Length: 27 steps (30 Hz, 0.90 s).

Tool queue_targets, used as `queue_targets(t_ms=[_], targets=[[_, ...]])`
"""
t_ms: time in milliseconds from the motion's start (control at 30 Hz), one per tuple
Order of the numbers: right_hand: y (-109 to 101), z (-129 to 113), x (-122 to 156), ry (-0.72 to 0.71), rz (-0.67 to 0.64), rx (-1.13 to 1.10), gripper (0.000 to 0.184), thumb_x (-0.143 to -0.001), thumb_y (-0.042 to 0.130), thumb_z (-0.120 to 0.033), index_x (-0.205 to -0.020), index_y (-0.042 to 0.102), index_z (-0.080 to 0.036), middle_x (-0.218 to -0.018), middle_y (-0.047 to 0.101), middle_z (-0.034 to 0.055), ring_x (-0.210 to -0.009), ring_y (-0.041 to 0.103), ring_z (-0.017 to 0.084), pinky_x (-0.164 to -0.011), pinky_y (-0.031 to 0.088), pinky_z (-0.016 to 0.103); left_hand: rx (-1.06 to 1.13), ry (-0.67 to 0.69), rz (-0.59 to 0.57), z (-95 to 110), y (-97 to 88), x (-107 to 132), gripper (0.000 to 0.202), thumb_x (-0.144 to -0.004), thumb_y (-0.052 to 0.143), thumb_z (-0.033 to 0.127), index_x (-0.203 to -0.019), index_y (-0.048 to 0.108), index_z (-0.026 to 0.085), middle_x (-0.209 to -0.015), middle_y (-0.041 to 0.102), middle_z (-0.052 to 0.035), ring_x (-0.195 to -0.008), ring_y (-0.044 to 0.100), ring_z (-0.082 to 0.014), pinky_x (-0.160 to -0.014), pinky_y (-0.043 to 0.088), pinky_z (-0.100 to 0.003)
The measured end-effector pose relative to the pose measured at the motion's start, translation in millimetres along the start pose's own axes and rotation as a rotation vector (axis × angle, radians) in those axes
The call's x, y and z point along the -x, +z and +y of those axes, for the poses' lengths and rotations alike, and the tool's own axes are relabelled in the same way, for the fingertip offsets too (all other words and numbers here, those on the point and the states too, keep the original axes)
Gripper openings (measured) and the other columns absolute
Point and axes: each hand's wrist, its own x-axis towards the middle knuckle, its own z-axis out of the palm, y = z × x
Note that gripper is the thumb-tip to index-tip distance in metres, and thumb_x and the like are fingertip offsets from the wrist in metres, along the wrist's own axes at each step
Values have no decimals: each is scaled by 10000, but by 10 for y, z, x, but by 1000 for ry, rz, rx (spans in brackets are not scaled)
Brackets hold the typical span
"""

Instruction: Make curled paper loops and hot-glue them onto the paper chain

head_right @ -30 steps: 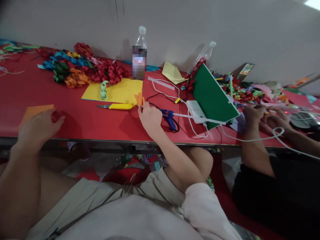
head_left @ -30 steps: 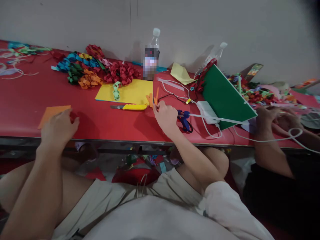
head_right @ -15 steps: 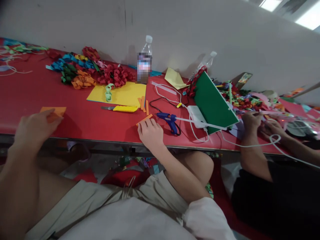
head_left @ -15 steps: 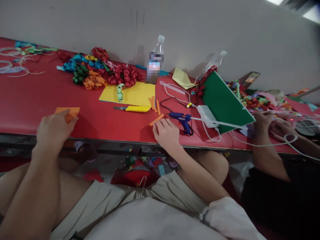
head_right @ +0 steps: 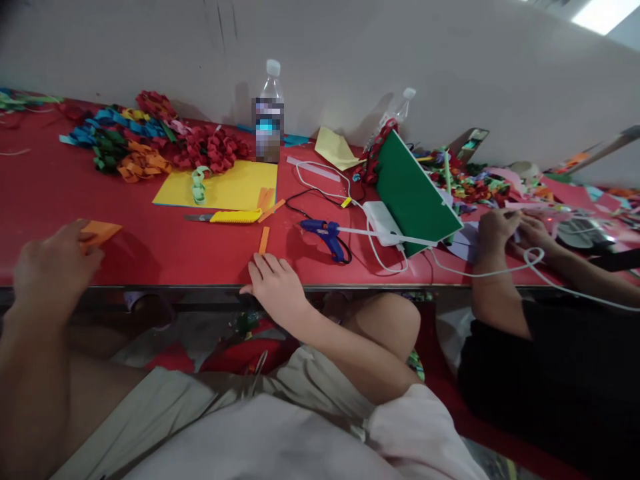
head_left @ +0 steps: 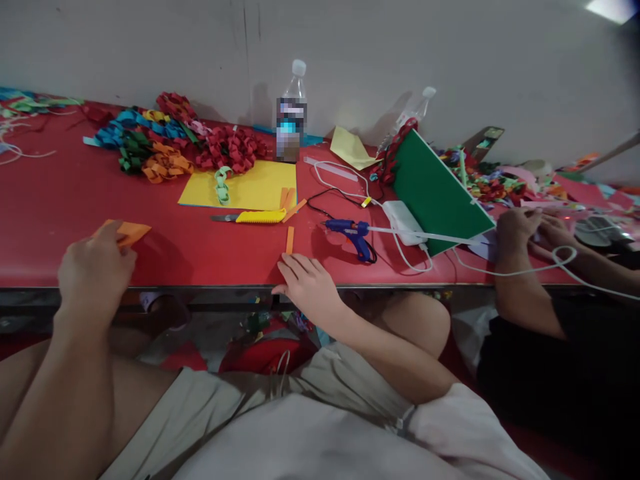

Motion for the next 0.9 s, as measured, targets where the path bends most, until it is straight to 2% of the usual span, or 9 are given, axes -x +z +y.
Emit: queue_targets(t_ms=[167, 267, 333, 433, 500, 633, 733, 800, 900], targets=[[-152, -111, 194, -169, 139, 56, 289, -975, 515, -101, -1192, 703, -67, -1255, 717, 137, -1089, 645, 247, -900, 539, 354, 40, -20, 110, 4, 15, 50, 626, -899, 443, 306, -1499, 442, 129, -1246, 678, -212, -1119, 652, -360, -951, 527, -491], [-258, -38, 262, -215, 288, 12, 297, -986, 494, -101, -1163, 731, -122, -1215, 744, 93, -1081, 656, 223, -877, 532, 334, 48, 12, 176, 12, -2, 73, 638, -891, 466, 304, -1507, 433, 141, -1271, 665, -201, -1171, 623, -347, -993, 513, -478], [-295, 103, 230, -166, 372, -12, 344, -1002, 474, -114, -1241, 710, -188, -1282, 721, 69, -1156, 642, 222, -883, 523, 346, 76, 74, 193, 25, -28, 82, 627, -911, 463, 296, -1513, 425, 125, -1302, 657, -191, -1216, 601, -330, -1052, 482, -468], [-253, 398, 7, -23, 433, -47, 392, -1023, 445, -144, -1323, 671, -257, -1331, 694, 55, -1212, 624, 231, -950, 506, 391, 150, 149, 265, 74, -90, 102, 543, -984, 386, 297, -1493, 468, 129, -1355, 642, -166, -1279, 579, -306, -1106, 446, -459], [-180, 572, -232, 48, 401, -84, 396, -1035, 418, -157, -1329, 668, -246, -1363, 673, 59, -1240, 609, 239, -1009, 490, 416, 223, 171, 363, 138, -133, 136, 477, -1006, 381, 308, -1399, 580, 124, -1331, 666, -158, -1263, 603, -288, -1106, 452, -436], [-75, 636, -616, 117, 321, -241, 388, -1047, 395, -207, -1331, 651, -138, -1436, 611, 125, -1321, 549, 252, -1122, 435, 438, 496, 150, 521, 395, -139, 295, 311, -934, 570, 339, -1138, 729, 165, -1070, 770, -97, -992, 721, -245, -942, 540, -366], [-81, 432, -609, 151, 312, -580, 432, -1026, 482, -329, -1400, 571, -132, -1433, 604, 155, -1282, 578, 231, -1094, 466, 414, 921, 0, 388, 699, -46, 481, 281, -853, 671, 377, -1001, 681, 137, -816, 726, -46, -704, 681, -171, -660, 533, -257], [-96, 269, -501, 170, 214, -875, 471, -977, 569, -386, -1389, 567, -156, -1302, 689, 137, -1100, 671, 198, -934, 548, 342, 1069, 47, 138, 912, 32, 604, 260, -852, 680, 414, -933, 634, 171, -693, 664, 2, -592, 614, -138, -528, 457, -212], [-90, 125, -349, 320, 126, -1177, 360, -909, 647, -428, -1125, 703, -146, -963, 767, 73, -805, 692, 150, -709, 540, 251, 1277, 158, -237, 1159, 124, 718, 319, -860, 679, 484, -987, 611, 199, -777, 710, -21, -651, 660, -157, -576, 514, -229]])
